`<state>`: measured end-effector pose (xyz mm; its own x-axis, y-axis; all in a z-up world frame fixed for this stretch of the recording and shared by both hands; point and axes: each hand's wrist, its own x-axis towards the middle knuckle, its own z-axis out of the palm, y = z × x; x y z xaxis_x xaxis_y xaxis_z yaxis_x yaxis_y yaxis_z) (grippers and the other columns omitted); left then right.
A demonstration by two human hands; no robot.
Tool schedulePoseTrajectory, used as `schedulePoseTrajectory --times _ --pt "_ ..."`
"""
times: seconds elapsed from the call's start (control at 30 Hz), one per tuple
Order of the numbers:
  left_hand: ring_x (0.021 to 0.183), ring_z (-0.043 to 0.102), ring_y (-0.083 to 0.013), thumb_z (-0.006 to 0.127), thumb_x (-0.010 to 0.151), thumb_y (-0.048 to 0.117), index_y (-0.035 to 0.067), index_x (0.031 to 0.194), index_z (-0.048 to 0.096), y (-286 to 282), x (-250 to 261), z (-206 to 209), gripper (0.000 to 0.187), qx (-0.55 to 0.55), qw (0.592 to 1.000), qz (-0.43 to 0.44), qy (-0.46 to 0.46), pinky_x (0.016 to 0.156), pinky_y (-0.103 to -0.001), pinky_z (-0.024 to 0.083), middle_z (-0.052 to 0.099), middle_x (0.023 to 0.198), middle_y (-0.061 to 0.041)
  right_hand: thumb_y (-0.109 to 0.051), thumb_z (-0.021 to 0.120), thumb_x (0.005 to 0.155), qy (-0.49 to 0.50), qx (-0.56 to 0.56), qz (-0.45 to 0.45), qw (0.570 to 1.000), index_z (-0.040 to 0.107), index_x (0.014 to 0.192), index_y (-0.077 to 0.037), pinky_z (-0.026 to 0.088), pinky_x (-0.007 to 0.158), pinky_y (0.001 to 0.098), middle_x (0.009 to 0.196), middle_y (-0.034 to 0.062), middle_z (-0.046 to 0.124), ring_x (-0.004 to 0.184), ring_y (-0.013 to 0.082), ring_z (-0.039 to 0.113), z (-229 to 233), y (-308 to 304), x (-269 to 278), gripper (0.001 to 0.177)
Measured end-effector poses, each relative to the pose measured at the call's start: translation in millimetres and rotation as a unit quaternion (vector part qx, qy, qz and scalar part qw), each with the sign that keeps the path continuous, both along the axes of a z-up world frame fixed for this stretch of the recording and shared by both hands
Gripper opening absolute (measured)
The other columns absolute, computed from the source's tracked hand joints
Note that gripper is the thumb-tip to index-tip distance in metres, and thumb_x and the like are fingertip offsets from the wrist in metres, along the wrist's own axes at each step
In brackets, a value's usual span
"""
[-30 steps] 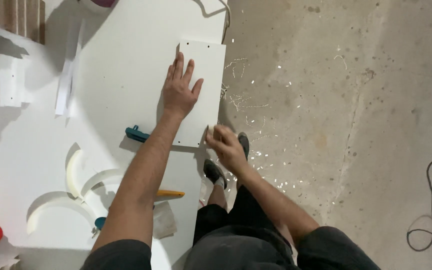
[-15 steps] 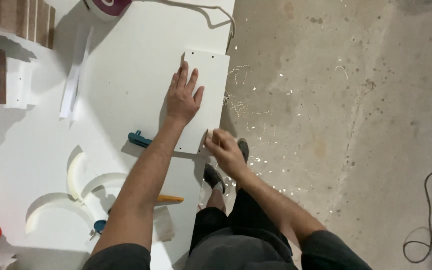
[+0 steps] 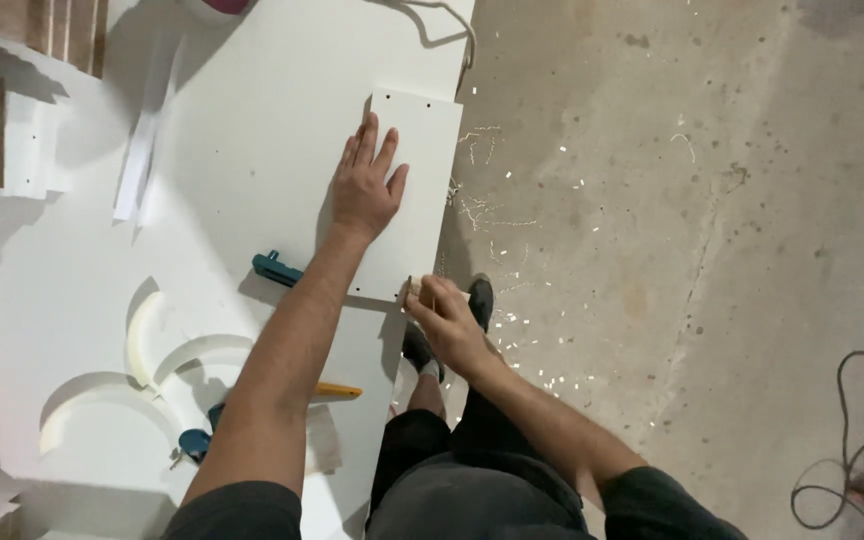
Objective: The person irons a white edge banding strip on a workbench. They then use a hand plane to smooth the edge of a white wooden board, followed by sanding the same edge with a sanding block and a sanding sponge.
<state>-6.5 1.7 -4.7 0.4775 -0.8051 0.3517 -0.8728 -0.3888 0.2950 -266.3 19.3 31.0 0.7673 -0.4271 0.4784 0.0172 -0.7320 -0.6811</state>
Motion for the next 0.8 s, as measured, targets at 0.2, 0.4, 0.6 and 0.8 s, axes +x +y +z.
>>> schedulePoseTrajectory --times 0.2,0.4,0.6,0.8 --pt "0.146 0.043 -0.0361 0.064 0.106 0.029 0.007 0.149 0.057 2.0 -1.7 8.0 0.049 -0.011 0.998 -0.026 0.051 0.122 -0.048 0.037 0.033 0.161 -0.019 -0.019 0.069 0.09 -0.032 0.613 -0.04 0.788 0.059 0.129 0.01 0.06 0.097 0.0303 0.114 0.0158 0.069 0.106 0.0224 0.067 45.8 -182.9 151.1 0.049" --pt "0.148 0.04 -0.0358 0.062 0.106 0.03 0.005 0.149 0.056 2.3 -2.9 18.8 0.05 -0.003 0.997 -0.029 0.065 0.123 -0.047 0.035 0.032 0.161 -0.021 -0.04 0.063 0.093 0.127 0.465 -0.108 0.87 0.055 0.139 -0.001 0.051 0.098 0.0348 0.131 0.0139 0.06 0.119 0.0243 0.06 45.6 -140.9 115.9 0.061" --pt "0.147 0.042 -0.0361 0.063 0.106 0.029 0.005 0.149 0.056 2.5 -1.5 12.6 0.05 0.0 0.998 -0.03 0.048 0.122 -0.047 0.036 0.033 0.16 -0.021 -0.028 0.056 0.102 0.054 0.369 -0.004 0.928 0.056 0.128 0.004 0.066 0.087 0.0421 0.119 0.0185 0.061 0.099 0.0267 0.065 12.8 -198.8 154.4 0.042" --pt "0.147 0.042 -0.0358 0.061 0.107 0.029 0.006 0.149 0.056 1.4 -2.4 12.8 0.049 -0.001 0.997 -0.024 0.069 0.123 -0.047 0.035 0.032 0.161 -0.02 -0.009 0.064 0.105 0.037 -0.052 -0.024 0.998 0.068 0.126 -0.007 0.05 0.072 0.0415 0.12 0.018 0.064 0.095 0.0317 0.06 8.5 -127.8 97.0 0.022"
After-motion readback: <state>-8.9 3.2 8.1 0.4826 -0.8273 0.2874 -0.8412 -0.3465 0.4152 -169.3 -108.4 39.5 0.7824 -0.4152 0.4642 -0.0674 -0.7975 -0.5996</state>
